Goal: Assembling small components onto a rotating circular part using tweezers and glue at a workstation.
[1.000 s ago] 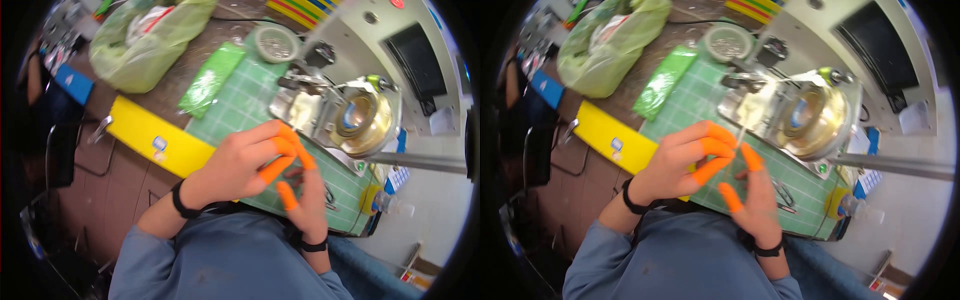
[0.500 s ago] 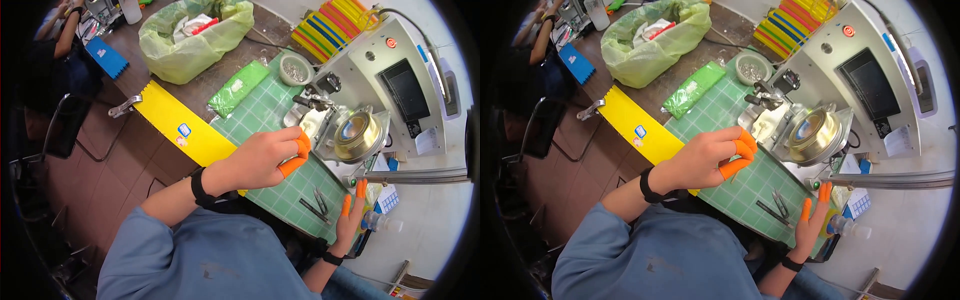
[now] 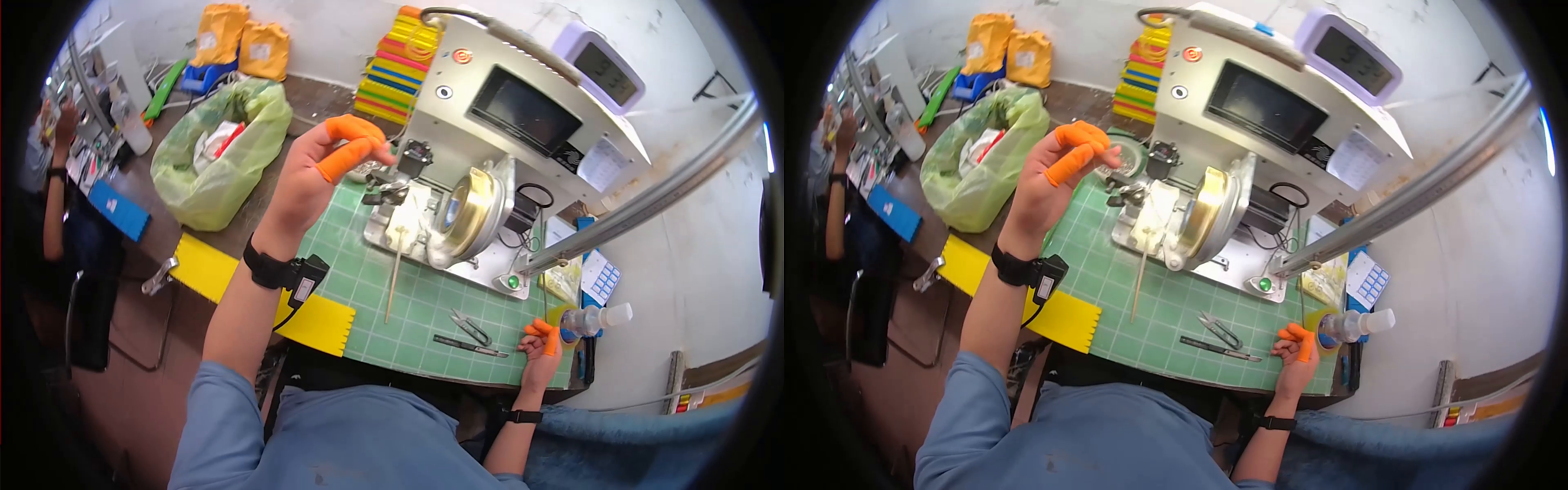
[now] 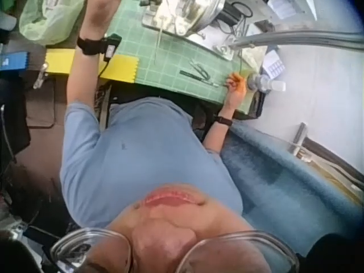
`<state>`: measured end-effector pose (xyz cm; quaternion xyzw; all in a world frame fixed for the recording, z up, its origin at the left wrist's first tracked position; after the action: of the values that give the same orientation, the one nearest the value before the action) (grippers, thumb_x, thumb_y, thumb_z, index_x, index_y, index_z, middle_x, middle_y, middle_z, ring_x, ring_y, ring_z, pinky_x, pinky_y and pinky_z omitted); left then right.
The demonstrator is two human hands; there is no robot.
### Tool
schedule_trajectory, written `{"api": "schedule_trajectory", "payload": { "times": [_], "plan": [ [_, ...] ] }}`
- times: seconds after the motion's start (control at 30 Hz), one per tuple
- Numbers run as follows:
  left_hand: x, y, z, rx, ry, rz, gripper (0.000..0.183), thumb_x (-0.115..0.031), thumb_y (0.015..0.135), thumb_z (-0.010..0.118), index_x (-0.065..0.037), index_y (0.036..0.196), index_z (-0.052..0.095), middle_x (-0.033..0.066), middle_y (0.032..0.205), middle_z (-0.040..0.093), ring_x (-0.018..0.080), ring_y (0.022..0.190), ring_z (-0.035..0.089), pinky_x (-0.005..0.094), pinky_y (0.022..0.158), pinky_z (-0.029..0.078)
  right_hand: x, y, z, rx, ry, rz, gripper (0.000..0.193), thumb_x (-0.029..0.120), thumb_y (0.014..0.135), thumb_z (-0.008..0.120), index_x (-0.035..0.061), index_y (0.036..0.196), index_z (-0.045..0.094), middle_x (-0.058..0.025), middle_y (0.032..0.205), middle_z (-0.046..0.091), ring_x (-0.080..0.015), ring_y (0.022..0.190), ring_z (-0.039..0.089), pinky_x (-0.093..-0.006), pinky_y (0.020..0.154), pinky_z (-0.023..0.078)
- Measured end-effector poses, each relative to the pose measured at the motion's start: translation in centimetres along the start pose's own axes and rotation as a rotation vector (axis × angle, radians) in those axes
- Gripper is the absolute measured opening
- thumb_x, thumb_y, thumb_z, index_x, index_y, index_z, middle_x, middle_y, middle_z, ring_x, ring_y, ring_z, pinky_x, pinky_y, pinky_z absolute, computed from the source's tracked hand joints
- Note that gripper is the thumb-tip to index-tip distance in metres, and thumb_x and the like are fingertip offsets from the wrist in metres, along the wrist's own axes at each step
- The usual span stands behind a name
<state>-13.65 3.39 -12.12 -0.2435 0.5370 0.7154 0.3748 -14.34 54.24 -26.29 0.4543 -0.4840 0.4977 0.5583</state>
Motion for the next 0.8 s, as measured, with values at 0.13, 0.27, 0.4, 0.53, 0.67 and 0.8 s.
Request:
{"api": "schedule_trajectory", "payload": {
  "times": [0.13, 0.27, 0.4, 0.53, 0.67, 0.8],
  "plan": [
    [3.6, 0.2, -3.3, -0.100, 0.072, -0.144, 0.014, -0.010, 0.102, 0.063, 0.000, 0.112, 0.067, 0.0040, 0.107, 0.066, 0.0133, 0.095, 0.063, 0.0293, 0.094, 0.048, 0.6, -0.6, 0.6, 0.011, -0.095, -0.042, 0.046, 0.033, 0.113, 0.045, -0.0076, 0.121, 0.063, -0.0158, 0.099, 0.069, -0.0182, 0.073, 0.066, -0.0307, 0.064, 0.057],
    [6.1, -0.8, -3.7, -0.096, 0.131, -0.203, 0.016, -0.011, 0.102, 0.063, -0.002, 0.114, 0.067, 0.0015, 0.109, 0.066, 0.0083, 0.089, 0.058, 0.0249, 0.082, 0.045, 0.3, -0.4, 1.1, 0.033, -0.094, -0.043, 0.045, 0.034, 0.114, 0.044, -0.0065, 0.117, 0.065, -0.0135, 0.095, 0.069, -0.0157, 0.069, 0.064, -0.0285, 0.062, 0.054],
    [6.5, -1.1, -3.3, -0.141, 0.019, -0.238, 0.015, -0.011, 0.103, 0.063, -0.003, 0.115, 0.066, 0.0016, 0.113, 0.066, 0.0079, 0.092, 0.057, 0.0241, 0.082, 0.044, 0.5, -0.4, 1.3, 0.021, -0.095, -0.041, 0.045, 0.034, 0.113, 0.044, -0.0061, 0.116, 0.066, -0.0130, 0.094, 0.069, -0.0150, 0.069, 0.064, -0.0273, 0.061, 0.054],
    [6.7, -1.7, -3.4, -0.158, -0.082, -0.250, 0.017, -0.009, 0.103, 0.062, -0.002, 0.118, 0.066, 0.0038, 0.113, 0.068, 0.0095, 0.092, 0.059, 0.0251, 0.081, 0.046, 0.6, -0.2, 1.5, -0.024, -0.085, -0.035, 0.045, 0.034, 0.113, 0.045, -0.0062, 0.116, 0.066, -0.0130, 0.094, 0.069, -0.0146, 0.069, 0.064, -0.0274, 0.060, 0.053],
    [7.1, -1.5, -3.3, -0.126, -0.086, -0.231, 0.015, -0.009, 0.103, 0.062, -0.001, 0.116, 0.066, 0.0050, 0.116, 0.066, 0.0100, 0.090, 0.056, 0.0255, 0.080, 0.045, 0.5, -0.1, 1.5, -0.016, -0.119, -0.061, 0.042, 0.030, 0.113, 0.045, -0.0055, 0.116, 0.067, -0.0128, 0.096, 0.071, -0.0134, 0.069, 0.065, -0.0256, 0.060, 0.054],
    [6.6, -1.9, -3.2, -0.164, -0.043, -0.226, 0.015, -0.009, 0.104, 0.061, -0.001, 0.116, 0.066, 0.0047, 0.118, 0.064, 0.0094, 0.092, 0.055, 0.0252, 0.081, 0.044, 0.2, 0.2, 1.5, 0.014, -0.111, -0.010, 0.039, 0.025, 0.113, 0.044, -0.0049, 0.116, 0.068, -0.0121, 0.096, 0.072, -0.0125, 0.070, 0.066, -0.0239, 0.060, 0.054]
  ]
}}
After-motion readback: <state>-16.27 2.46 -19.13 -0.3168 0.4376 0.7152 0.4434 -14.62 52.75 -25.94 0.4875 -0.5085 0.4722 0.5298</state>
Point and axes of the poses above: each hand's wrist, its own y-axis towards the middle knuckle, its own z-axis out of the palm, x = y × z, the point moved 4 cm from there along y, towards the middle knuckle
